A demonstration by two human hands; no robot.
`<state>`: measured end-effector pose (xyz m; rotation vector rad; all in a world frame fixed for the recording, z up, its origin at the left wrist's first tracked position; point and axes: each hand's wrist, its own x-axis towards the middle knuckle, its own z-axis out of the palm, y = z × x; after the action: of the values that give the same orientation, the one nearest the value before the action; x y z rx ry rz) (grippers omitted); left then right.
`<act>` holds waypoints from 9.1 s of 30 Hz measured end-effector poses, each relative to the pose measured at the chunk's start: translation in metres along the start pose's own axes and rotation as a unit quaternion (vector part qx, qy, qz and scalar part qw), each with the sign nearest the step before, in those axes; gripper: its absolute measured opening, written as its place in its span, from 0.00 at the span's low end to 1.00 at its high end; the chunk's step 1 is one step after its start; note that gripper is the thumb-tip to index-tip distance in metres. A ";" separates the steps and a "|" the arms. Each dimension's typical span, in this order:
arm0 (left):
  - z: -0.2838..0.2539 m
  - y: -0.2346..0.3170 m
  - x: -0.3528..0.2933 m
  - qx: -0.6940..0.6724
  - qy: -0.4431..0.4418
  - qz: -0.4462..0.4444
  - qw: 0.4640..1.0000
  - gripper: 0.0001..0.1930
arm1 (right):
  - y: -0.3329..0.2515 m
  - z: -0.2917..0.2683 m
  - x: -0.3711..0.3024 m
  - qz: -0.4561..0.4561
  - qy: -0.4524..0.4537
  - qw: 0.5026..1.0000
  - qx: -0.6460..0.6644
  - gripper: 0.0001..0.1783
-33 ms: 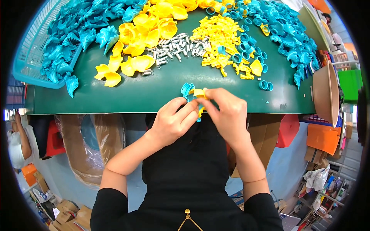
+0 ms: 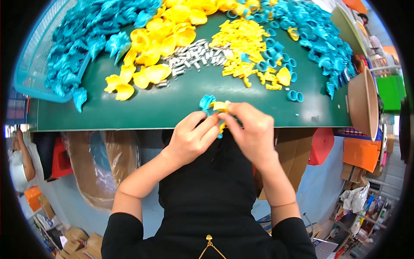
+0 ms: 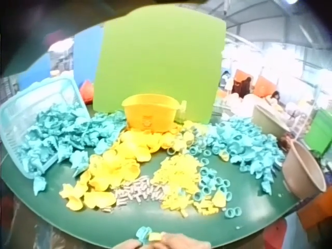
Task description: Assembling small colorful plastic toy parts to create a figure at a workbench.
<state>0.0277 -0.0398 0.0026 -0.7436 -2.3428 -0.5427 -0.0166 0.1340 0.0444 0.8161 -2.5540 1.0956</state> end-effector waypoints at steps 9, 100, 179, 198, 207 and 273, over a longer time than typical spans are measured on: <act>-0.031 0.028 0.016 -0.626 -0.001 -0.423 0.655 0.59 | 0.010 -0.044 -0.007 -0.129 0.095 0.986 0.046 0.10; 0.019 0.062 0.046 -0.790 0.153 -0.419 0.420 0.31 | 0.013 -0.032 -0.052 0.023 0.171 0.975 0.137 0.28; 0.006 0.056 0.043 -0.686 0.075 -0.390 0.610 0.30 | 0.014 -0.048 -0.036 0.027 -0.017 0.981 0.192 0.43; -0.003 0.056 0.043 -0.730 -0.016 -0.412 0.545 0.29 | 0.010 -0.055 -0.037 -0.031 -0.026 0.994 0.098 0.36; 0.001 0.067 0.038 -0.723 -0.005 -0.433 0.538 0.28 | 0.012 -0.067 -0.038 -0.016 -0.082 0.991 0.110 0.34; 0.001 0.047 0.021 -0.788 0.054 -0.376 0.485 0.45 | -0.003 -0.036 -0.052 0.114 0.004 0.940 0.322 0.31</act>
<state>0.0425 0.0039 0.0248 -0.1147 -1.2002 -3.1204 0.0273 0.1794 0.0487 0.6378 -2.3241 2.0600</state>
